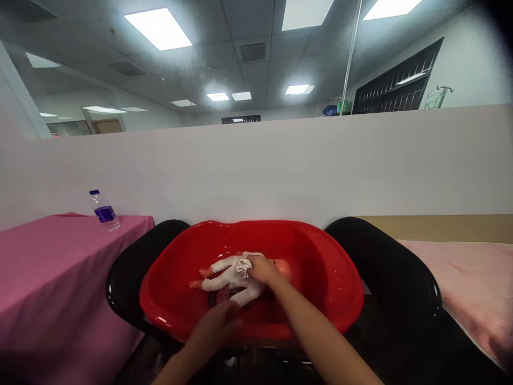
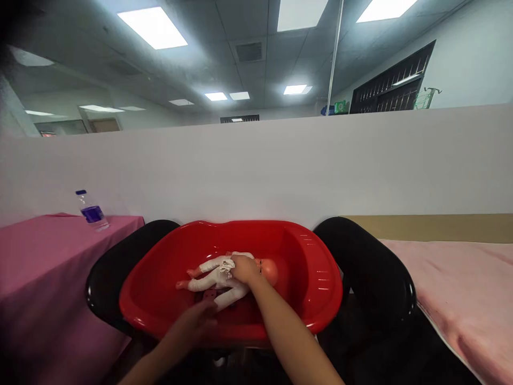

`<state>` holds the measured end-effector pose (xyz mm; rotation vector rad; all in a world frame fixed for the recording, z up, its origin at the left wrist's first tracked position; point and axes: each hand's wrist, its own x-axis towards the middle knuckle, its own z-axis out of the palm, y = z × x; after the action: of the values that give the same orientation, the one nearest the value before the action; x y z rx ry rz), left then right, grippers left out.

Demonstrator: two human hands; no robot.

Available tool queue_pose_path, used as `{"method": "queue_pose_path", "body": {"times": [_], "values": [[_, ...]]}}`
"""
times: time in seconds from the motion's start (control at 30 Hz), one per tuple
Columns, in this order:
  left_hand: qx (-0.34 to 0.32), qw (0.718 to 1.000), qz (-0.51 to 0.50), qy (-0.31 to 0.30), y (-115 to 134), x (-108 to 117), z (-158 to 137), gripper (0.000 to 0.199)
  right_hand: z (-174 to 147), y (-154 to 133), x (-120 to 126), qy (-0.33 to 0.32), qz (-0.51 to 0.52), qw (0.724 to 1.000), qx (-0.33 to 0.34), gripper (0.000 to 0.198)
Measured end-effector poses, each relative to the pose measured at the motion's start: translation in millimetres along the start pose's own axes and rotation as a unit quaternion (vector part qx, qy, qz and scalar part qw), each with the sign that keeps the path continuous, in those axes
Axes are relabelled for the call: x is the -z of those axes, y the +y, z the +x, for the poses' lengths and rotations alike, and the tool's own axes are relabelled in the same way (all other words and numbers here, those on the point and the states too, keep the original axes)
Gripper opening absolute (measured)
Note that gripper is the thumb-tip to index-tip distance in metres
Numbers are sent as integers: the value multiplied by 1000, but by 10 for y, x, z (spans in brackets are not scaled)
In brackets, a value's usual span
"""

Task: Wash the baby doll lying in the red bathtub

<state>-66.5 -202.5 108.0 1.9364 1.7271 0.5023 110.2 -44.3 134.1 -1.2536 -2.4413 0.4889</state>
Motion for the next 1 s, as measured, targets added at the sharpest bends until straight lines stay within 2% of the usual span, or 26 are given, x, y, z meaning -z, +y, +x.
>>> {"method": "queue_pose_path", "body": {"times": [0.07, 0.17, 0.23, 0.33, 0.4, 0.53, 0.6, 0.67, 0.73, 0.8, 0.93, 1.0], "values": [[-45, 994, 99, -15, 64, -96, -174, 56, -21, -55, 62, 28, 36, 999, -25, 24], [-68, 964, 256, -6, 167, -164, -248, 48, -168, -189, 189, 70, 92, 992, -45, 20], [-67, 957, 283, 13, 223, -162, -224, 49, -420, -281, 291, 95, 126, 987, -26, 24], [-78, 957, 276, 34, 272, -134, -181, 47, -1086, -369, 438, 151, 189, 970, 18, 37], [-90, 958, 268, 50, 291, -102, -170, 44, -1676, -375, 498, 201, 244, 949, 10, 41], [-101, 956, 259, 95, 368, 41, -144, 42, -2871, -207, 391, 292, 281, 907, -112, 34], [-99, 957, 255, 100, 425, 129, -120, 44, -3328, -50, 177, 315, 271, 891, -180, 33], [-101, 958, 250, 98, 460, 175, -110, 45, -3633, 111, -135, 331, 268, 873, -239, 35], [-103, 959, 245, 98, 449, 152, -131, 44, -3764, 233, -497, 325, 281, 861, -271, 39], [-103, 960, 240, 96, 394, 65, -186, 43, -3711, 291, -841, 280, 307, 864, -285, 43], [-79, 963, 244, 83, 273, -141, -330, 44, -3154, 203, -1296, 181, 352, 870, -293, 39], [-66, 963, 249, 82, 246, -199, -381, 46, -2785, 96, -1405, 155, 415, 840, -313, 44]]}}
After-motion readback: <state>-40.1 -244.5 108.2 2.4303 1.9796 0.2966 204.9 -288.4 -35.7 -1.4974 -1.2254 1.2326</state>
